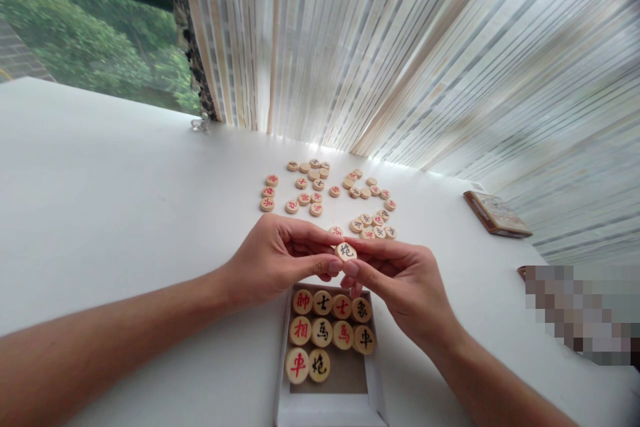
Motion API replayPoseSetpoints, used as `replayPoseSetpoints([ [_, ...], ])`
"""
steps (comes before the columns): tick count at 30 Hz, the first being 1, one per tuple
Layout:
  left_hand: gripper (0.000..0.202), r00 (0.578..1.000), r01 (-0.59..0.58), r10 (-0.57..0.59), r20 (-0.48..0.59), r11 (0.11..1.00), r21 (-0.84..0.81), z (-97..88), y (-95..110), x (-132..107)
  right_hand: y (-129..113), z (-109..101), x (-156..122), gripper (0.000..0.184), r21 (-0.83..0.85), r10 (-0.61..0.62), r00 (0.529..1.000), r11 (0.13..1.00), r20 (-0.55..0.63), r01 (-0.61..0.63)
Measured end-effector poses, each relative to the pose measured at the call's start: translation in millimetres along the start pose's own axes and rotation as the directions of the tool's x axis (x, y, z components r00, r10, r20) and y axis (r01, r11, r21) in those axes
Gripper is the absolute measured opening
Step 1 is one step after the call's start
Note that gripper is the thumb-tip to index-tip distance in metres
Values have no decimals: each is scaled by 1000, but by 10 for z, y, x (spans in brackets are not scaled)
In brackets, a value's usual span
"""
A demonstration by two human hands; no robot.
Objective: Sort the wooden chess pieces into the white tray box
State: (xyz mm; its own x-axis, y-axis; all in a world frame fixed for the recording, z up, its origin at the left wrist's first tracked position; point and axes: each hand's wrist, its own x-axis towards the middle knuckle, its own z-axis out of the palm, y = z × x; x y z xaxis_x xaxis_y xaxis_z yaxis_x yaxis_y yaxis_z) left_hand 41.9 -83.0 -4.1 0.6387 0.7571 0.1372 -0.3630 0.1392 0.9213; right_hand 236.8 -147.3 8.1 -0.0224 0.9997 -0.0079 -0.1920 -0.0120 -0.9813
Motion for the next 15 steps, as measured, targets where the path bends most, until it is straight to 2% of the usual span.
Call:
replayPoseSetpoints([
  [6,24,998,-61,60,12,997,46,10,-2,7,12,-20,17,37,0,-3,1000,1000,-17,3],
  [9,23,985,-167,170,4,964,205,10,4,-10,14,-23,18,37,10,12,1000,1000,-9,-12],
  [11,23,961,-263,276,18,892,367,9,8,-28,7,-19,7,34,15,19,1000,1000,5,-19],
  [15,22,872,-452,466,147,652,609,2,7,-51,-13,1,-18,30,35,51,998,998,40,-52],
])
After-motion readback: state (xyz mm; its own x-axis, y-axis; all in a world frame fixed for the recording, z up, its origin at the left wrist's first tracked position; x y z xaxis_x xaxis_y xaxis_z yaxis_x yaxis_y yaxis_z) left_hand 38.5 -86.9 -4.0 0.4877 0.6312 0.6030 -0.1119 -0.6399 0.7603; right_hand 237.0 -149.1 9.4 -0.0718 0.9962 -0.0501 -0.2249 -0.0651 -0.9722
